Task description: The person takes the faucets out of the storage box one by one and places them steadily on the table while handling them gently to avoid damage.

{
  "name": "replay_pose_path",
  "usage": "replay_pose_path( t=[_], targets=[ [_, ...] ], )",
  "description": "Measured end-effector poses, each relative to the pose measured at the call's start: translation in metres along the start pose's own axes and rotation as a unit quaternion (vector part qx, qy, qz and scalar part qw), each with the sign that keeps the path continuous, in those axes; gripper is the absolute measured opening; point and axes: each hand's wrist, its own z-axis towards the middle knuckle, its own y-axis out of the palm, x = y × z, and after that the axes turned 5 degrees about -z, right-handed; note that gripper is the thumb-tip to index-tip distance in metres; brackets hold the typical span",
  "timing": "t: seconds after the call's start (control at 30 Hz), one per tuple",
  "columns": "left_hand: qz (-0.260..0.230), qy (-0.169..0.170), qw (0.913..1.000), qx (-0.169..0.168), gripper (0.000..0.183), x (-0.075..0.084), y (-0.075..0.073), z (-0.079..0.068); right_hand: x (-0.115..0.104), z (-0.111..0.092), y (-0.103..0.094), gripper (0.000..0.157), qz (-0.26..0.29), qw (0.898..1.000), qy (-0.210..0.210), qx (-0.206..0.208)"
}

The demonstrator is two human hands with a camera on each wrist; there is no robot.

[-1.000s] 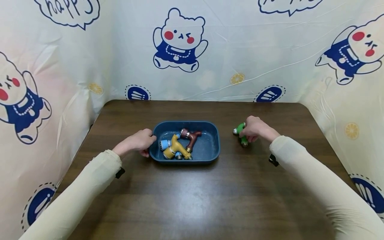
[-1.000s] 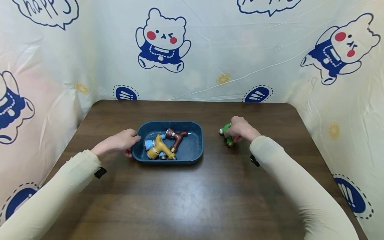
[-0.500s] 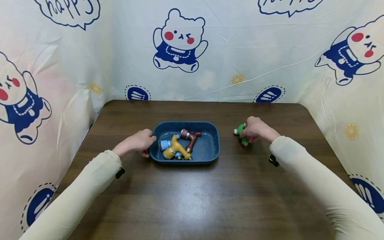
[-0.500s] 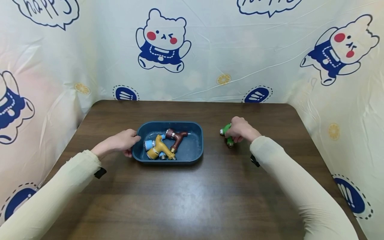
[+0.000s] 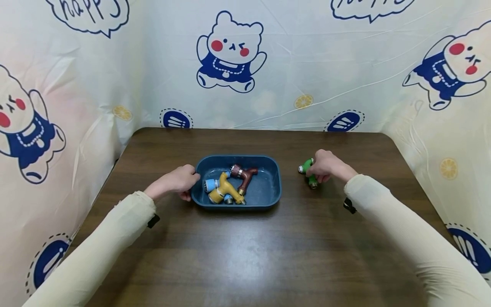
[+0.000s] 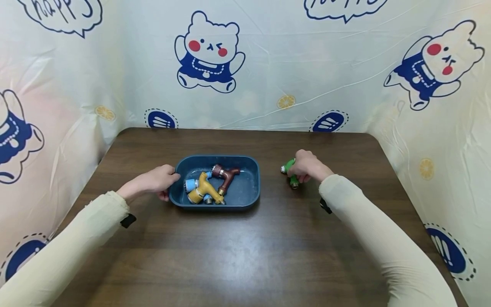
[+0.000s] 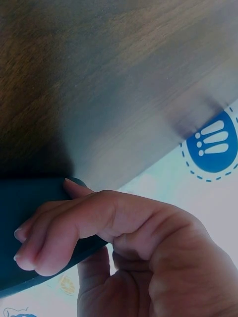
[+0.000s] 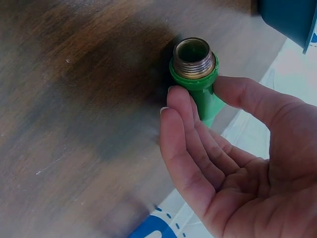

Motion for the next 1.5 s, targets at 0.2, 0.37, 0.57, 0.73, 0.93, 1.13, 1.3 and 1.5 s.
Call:
replay_pose_path(
  t=[0.2, 0.37, 0.57, 0.73, 0.93, 1.13, 1.3, 1.5],
  targets=[
    [0.004, 0.003, 1.0000, 0.001, 0.033, 0.001, -0.001, 0.001, 0.000, 0.001, -0.001, 0.022, 0.001, 1.000, 0.004, -0.002],
    [0.003, -0.008, 1.0000, 0.003, 0.033, 0.001, 0.000, 0.001, 0.000, -0.001, -0.002, 0.023, 0.004, 1.000, 0.004, -0.007],
    [0.003, -0.004, 1.0000, 0.003, 0.034, 0.000, 0.001, 0.000, 0.001, -0.003, -0.002, 0.024, 0.004, 1.000, 0.001, -0.010],
    [0.002, 0.000, 1.0000, 0.003, 0.035, 0.000, 0.001, -0.001, 0.002, -0.005, -0.003, 0.026, 0.003, 1.000, -0.001, -0.012],
    [0.002, -0.002, 1.0000, 0.001, 0.034, 0.001, 0.001, -0.001, -0.001, -0.011, -0.007, 0.026, 0.003, 1.000, -0.008, -0.018],
    [0.008, -0.006, 0.9999, 0.002, 0.034, -0.001, 0.001, 0.002, -0.004, -0.017, -0.009, 0.024, -0.019, 1.000, -0.022, -0.001],
    [0.008, -0.005, 1.0000, 0.000, 0.033, -0.002, 0.001, 0.003, -0.003, -0.017, -0.010, 0.022, -0.029, 0.999, -0.020, 0.015],
    [0.006, -0.011, 0.9999, 0.002, 0.030, -0.002, 0.000, 0.004, -0.008, -0.019, -0.014, 0.022, -0.033, 0.999, -0.027, 0.033]
  ],
)
